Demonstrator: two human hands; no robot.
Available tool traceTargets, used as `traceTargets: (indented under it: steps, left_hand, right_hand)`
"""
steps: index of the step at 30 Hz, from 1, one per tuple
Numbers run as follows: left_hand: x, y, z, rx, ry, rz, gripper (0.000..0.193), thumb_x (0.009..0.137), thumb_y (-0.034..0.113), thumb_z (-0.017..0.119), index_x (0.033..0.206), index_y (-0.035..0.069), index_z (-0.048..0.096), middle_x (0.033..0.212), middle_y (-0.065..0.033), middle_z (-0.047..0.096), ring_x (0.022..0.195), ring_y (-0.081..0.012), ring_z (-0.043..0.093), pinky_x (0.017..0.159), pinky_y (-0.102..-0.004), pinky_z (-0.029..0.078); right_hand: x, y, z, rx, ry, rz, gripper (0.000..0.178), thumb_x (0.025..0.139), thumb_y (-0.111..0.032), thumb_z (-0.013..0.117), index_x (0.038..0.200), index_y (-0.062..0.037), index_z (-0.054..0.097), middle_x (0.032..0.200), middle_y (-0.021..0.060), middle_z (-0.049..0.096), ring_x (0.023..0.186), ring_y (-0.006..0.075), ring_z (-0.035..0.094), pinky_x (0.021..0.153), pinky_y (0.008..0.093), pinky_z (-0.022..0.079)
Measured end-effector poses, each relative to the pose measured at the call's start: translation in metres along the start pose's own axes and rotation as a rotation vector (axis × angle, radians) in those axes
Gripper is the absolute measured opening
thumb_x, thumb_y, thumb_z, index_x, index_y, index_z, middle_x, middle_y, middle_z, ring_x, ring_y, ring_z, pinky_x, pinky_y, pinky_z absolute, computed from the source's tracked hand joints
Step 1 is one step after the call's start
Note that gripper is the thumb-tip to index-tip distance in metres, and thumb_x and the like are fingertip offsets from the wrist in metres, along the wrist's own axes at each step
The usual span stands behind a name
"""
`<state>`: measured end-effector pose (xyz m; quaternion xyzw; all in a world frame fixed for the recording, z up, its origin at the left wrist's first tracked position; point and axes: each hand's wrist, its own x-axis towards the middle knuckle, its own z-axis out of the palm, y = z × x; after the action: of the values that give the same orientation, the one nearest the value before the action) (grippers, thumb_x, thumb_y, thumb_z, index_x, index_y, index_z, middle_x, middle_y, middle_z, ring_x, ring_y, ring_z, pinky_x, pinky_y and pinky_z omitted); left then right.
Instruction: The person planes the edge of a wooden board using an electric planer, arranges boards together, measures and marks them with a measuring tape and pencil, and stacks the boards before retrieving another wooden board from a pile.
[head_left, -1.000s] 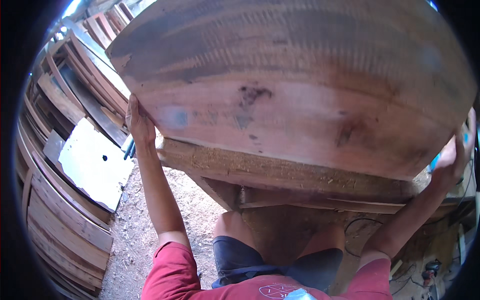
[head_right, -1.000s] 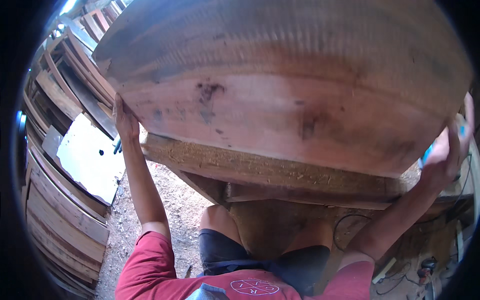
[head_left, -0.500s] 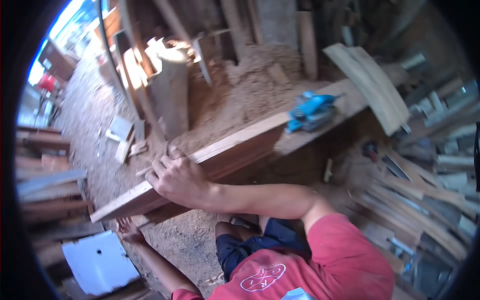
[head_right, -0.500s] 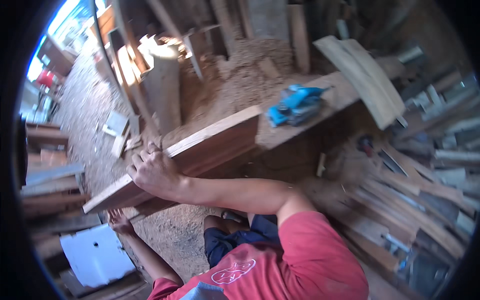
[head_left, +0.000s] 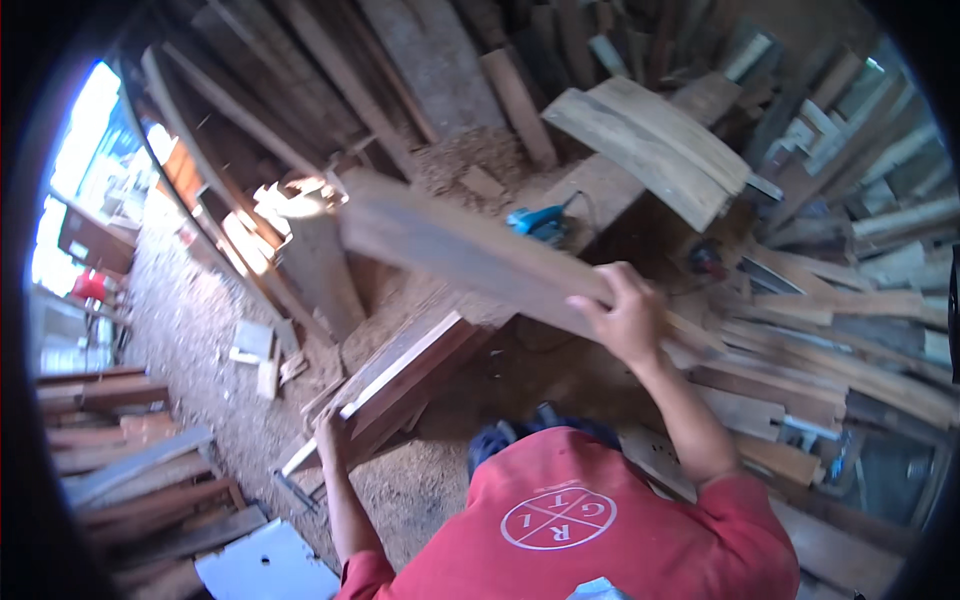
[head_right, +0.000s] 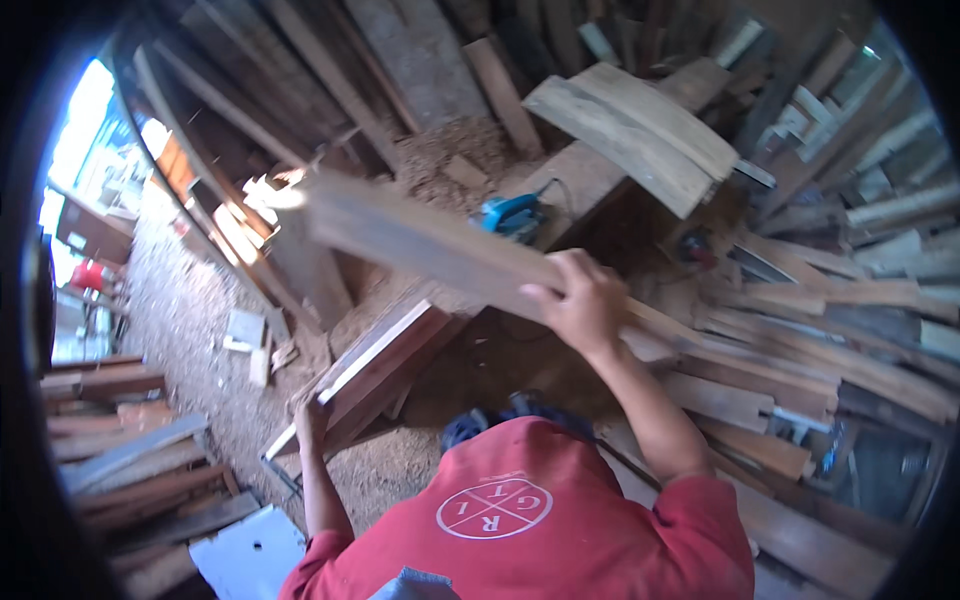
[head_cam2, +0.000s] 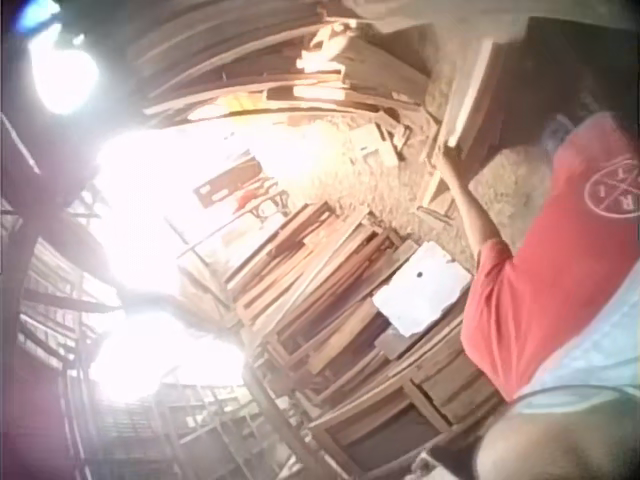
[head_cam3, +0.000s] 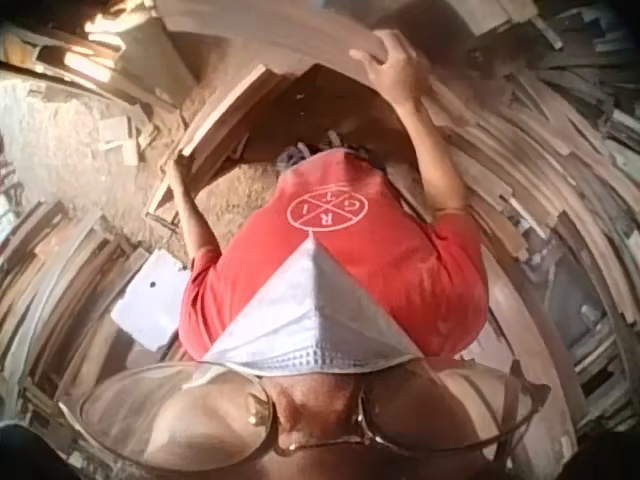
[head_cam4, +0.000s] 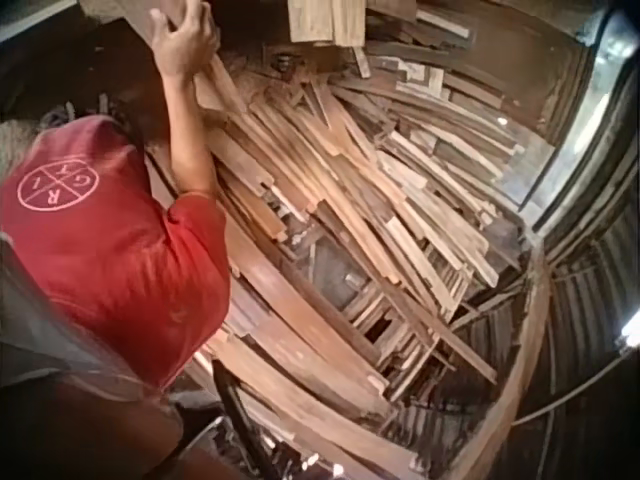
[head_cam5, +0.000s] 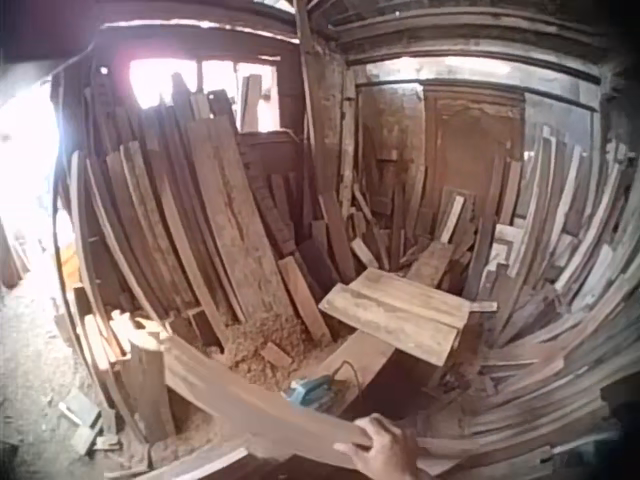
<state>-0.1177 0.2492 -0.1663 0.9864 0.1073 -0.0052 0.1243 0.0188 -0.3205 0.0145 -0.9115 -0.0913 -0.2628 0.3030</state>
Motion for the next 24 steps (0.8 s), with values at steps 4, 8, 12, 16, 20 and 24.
traceTargets:
  steps: [4, 8, 12, 16, 20, 24]
  left_hand:
    - [0.008, -0.008, 0.008, -0.062, -0.058, -0.024, 0.025, 0.08, 0.023, 0.08, 0.101, 0.01, 0.074, 0.086, -0.0165, 0.072, 0.085, -0.039, 0.069, 0.086, -0.0472, 0.05]
    - [-0.022, 0.015, -0.022, -0.063, 0.031, -0.119, 0.032, 0.076, 0.029, 0.086, 0.101, 0.013, 0.076, 0.076, -0.0103, 0.07, 0.076, -0.0338, 0.067, 0.085, -0.0435, 0.049]
    - [-0.092, -0.001, -0.063, -0.411, 0.159, -0.409, 0.034, 0.07, 0.008, 0.09, 0.103, 0.01, 0.079, 0.069, -0.0098, 0.065, 0.061, -0.0209, 0.059, 0.06, -0.0385, 0.048]
    - [-0.146, 0.052, -0.138, -0.139, 0.219, -0.602, 0.033, 0.065, 0.01, 0.09, 0.095, 0.01, 0.08, 0.078, -0.0089, 0.072, 0.078, -0.026, 0.065, 0.077, -0.0401, 0.051]
    - [-0.251, 0.114, -0.154, 0.012, 0.27, -0.918, 0.031, 0.067, 0.014, 0.087, 0.096, 0.011, 0.08, 0.091, -0.008, 0.075, 0.092, -0.0282, 0.066, 0.094, -0.0425, 0.045]
    - [-0.338, 0.195, -0.128, 0.12, 0.272, -1.149, 0.027, 0.073, 0.01, 0.079, 0.1, 0.011, 0.08, 0.095, -0.0098, 0.074, 0.098, -0.0302, 0.065, 0.103, -0.0459, 0.041]
  right_hand:
    - [-0.008, 0.049, 0.004, 0.004, -0.049, 0.1, 0.034, 0.083, -0.032, 0.081, 0.101, -0.0071, 0.067, 0.093, 0.0113, 0.068, 0.088, 0.0384, 0.067, 0.073, 0.0472, 0.052]
    - [0.001, 0.055, 0.033, -0.061, -0.272, -0.02, 0.032, 0.084, -0.027, 0.08, 0.102, -0.0042, 0.066, 0.093, 0.0152, 0.066, 0.088, 0.0399, 0.065, 0.077, 0.0499, 0.048]
    - [0.021, 0.035, 0.091, -0.032, -0.582, -0.367, 0.027, 0.085, -0.024, 0.077, 0.102, -0.0065, 0.064, 0.091, 0.0116, 0.065, 0.087, 0.0365, 0.064, 0.086, 0.0484, 0.047]
    - [0.038, -0.001, 0.157, 0.051, -0.835, -0.622, 0.029, 0.083, -0.023, 0.079, 0.097, -0.0057, 0.061, 0.089, 0.014, 0.066, 0.087, 0.0372, 0.065, 0.083, 0.0477, 0.049]
    - [0.026, -0.042, 0.23, 0.184, -1.008, -0.734, 0.028, 0.087, -0.025, 0.076, 0.1, -0.0047, 0.061, 0.092, 0.0151, 0.067, 0.088, 0.0385, 0.068, 0.075, 0.0493, 0.052]
    - [0.005, -0.101, 0.294, 0.254, -1.033, -0.962, 0.031, 0.088, -0.027, 0.074, 0.105, -0.006, 0.06, 0.095, 0.0147, 0.07, 0.09, 0.036, 0.07, 0.078, 0.0484, 0.055]
